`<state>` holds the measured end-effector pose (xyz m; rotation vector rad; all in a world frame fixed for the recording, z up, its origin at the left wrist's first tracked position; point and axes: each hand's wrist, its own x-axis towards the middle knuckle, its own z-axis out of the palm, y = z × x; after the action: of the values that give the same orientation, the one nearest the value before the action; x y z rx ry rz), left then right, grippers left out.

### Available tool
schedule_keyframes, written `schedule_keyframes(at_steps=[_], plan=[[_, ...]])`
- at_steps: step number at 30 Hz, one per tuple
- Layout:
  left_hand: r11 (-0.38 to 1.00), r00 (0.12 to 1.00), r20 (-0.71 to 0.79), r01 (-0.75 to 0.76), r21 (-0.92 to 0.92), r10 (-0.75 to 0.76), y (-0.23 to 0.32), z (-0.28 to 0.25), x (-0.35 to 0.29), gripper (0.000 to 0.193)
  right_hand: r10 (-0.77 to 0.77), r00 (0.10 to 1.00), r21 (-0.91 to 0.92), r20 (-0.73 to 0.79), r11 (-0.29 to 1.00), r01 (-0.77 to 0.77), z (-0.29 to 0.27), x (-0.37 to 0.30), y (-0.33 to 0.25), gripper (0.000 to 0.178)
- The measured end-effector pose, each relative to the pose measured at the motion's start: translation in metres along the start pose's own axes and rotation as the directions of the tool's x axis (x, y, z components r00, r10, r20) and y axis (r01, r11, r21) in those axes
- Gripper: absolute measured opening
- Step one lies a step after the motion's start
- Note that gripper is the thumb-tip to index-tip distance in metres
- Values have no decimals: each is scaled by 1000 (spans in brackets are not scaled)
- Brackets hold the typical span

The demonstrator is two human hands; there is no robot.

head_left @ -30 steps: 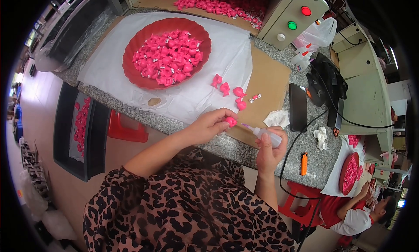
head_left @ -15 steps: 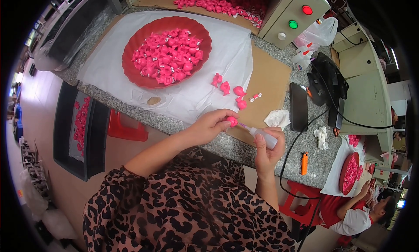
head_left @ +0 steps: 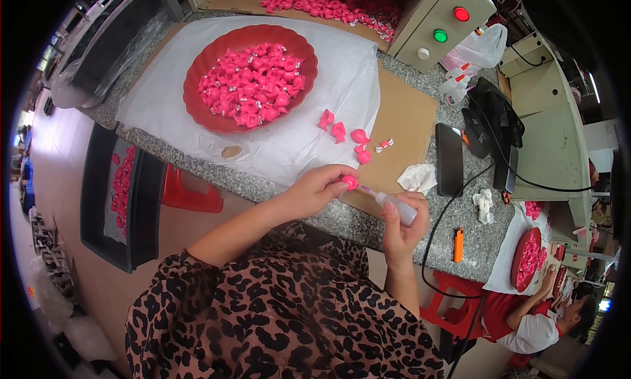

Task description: The person applies glue from a bottle to attach small components to pink toy parts by hand and retrieves more parts from an oven machine onto the table.

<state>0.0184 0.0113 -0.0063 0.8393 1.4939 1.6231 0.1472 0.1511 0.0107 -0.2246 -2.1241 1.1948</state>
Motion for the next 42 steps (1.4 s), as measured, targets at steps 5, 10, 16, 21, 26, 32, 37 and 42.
schedule_keyframes(at_steps=[5,10,16,21,26,32,37,42], plan=[[1000,1000,20,6,8,-6,-1,-3,0,24,2,1000,1,1,1000,-2,2,2,-1,15],[999,1000,7,5,-35,-5,-2,-1,0,25,7,1000,18,-6,1000,-7,2,0,-4,14],[999,1000,11,-5,-51,6,-1,-2,0,24,-9,1000,-5,-14,1000,9,3,-2,-2,15],[999,1000,9,-4,-46,5,1,-1,-1,23,1,1000,-1,-26,1000,-1,2,-5,1,15],[999,1000,10,18,-39,-18,2,-2,-1,23,24,999,23,-43,999,-23,2,-7,3,15],[998,1000,5,20,-66,-20,0,-1,-2,22,69,997,78,-37,995,-66,3,-10,3,15],[995,999,1,41,-94,-41,2,-1,-2,22,87,994,97,-66,992,-81,5,-11,4,15],[993,999,1,35,-113,-35,2,0,-2,22,106,992,100,-68,990,-99,6,-13,4,15]])
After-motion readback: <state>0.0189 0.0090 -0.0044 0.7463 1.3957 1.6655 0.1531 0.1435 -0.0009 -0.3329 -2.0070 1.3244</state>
